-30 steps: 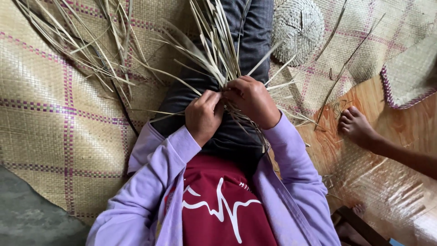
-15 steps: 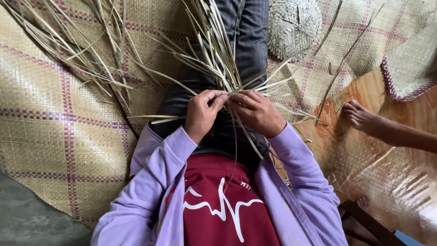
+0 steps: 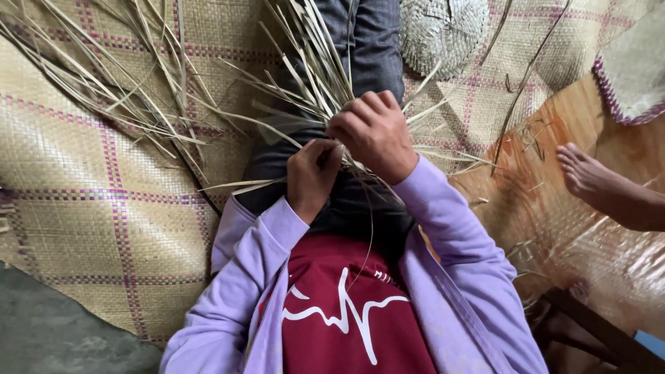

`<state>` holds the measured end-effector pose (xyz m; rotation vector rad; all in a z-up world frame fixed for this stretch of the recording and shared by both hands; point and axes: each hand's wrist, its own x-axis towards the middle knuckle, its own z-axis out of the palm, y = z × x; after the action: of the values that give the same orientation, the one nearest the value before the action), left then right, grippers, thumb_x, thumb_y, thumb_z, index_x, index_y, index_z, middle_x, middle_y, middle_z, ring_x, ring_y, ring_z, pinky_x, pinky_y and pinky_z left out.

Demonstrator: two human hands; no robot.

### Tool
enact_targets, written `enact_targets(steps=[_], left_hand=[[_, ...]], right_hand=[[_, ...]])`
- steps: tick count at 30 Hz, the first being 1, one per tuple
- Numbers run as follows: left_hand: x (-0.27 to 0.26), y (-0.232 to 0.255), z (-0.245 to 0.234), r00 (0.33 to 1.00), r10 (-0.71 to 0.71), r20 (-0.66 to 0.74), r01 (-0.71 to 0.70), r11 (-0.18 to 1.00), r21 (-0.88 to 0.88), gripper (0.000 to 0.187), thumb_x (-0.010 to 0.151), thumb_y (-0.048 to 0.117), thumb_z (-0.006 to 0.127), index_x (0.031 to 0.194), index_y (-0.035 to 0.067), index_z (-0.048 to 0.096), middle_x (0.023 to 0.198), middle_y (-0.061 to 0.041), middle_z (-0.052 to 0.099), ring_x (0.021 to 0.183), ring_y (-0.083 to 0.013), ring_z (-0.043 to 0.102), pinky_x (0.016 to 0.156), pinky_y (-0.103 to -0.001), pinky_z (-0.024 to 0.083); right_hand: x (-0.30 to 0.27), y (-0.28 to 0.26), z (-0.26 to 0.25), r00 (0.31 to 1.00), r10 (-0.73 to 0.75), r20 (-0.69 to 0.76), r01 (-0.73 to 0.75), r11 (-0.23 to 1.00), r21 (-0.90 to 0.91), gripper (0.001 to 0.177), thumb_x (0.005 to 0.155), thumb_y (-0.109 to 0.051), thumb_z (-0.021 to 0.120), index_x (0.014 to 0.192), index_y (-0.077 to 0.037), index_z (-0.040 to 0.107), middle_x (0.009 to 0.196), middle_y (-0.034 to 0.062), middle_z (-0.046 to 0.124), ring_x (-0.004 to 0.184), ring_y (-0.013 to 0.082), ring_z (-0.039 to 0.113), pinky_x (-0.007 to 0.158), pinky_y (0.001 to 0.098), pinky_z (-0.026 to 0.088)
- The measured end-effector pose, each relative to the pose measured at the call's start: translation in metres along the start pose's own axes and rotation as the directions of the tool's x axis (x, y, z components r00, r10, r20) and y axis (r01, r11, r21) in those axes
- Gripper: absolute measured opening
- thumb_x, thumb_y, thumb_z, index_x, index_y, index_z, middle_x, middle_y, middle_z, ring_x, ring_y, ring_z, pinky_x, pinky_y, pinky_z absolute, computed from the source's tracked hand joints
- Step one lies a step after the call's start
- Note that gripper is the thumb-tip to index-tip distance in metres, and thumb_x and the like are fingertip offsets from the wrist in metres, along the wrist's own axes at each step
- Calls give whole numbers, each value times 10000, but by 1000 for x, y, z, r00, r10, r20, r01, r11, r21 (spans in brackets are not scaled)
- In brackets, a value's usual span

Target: Finalizing the shape of a woven object by weaving dried plant fibers together.

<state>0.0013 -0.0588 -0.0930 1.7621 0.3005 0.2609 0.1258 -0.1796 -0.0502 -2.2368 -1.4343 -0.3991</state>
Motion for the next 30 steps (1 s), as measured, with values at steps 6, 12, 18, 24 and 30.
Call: enact_targets(steps=[6, 12, 18, 24, 30], left_hand=[[3, 14, 0, 991, -130, 8, 130, 990, -48, 35, 948, 117, 748, 932, 85, 744, 740, -127, 716, 749, -278, 770, 611, -353, 613], [-4, -27, 13, 924, -371, 89, 381, 913, -148, 75, 929, 192, 731, 897, 132, 761, 697, -87, 731, 688, -144, 706, 639, -332, 602], [2, 7, 2, 961, -269, 67, 272, 962, -30, 139, 949, 221, 774, 906, 89, 771, 723, -179, 735, 732, -301, 769, 575, -413, 584], [-8, -13, 11, 950, -312, 9, 310, 937, -164, 190, 992, 215, 760, 887, 59, 739, 610, -73, 680, 597, -113, 666, 604, -286, 586], [-17, -15, 8, 933, -357, 45, 358, 912, -200, 159, 974, 167, 775, 928, 21, 733, 720, -127, 758, 630, -156, 749, 630, -296, 623]], right_hand=[[-8, -6, -39, 978, 33, 207, 10, 979, -206, 150, 879, -225, 822, 793, -158, 720, 885, 26, 597, 921, 239, 553, 934, 456, 392], [-32, -55, -45, 980, 113, 166, -71, 968, -239, 148, 1011, -116, 678, 867, -85, 662, 721, 60, 525, 683, 258, 554, 755, 400, 460], [-38, -68, -38, 974, 204, 97, -178, 956, -232, 100, 1015, -101, 620, 967, -59, 696, 764, 65, 531, 705, 255, 577, 678, 367, 466], [-82, -73, -25, 946, 309, 99, -306, 951, -45, 127, 1038, -86, 572, 978, -53, 678, 849, 114, 533, 750, 311, 586, 675, 375, 490], [-116, -64, -51, 849, 420, 321, -375, 906, -196, 57, 958, -40, 623, 901, -46, 623, 812, 111, 540, 713, 321, 624, 623, 383, 517]])
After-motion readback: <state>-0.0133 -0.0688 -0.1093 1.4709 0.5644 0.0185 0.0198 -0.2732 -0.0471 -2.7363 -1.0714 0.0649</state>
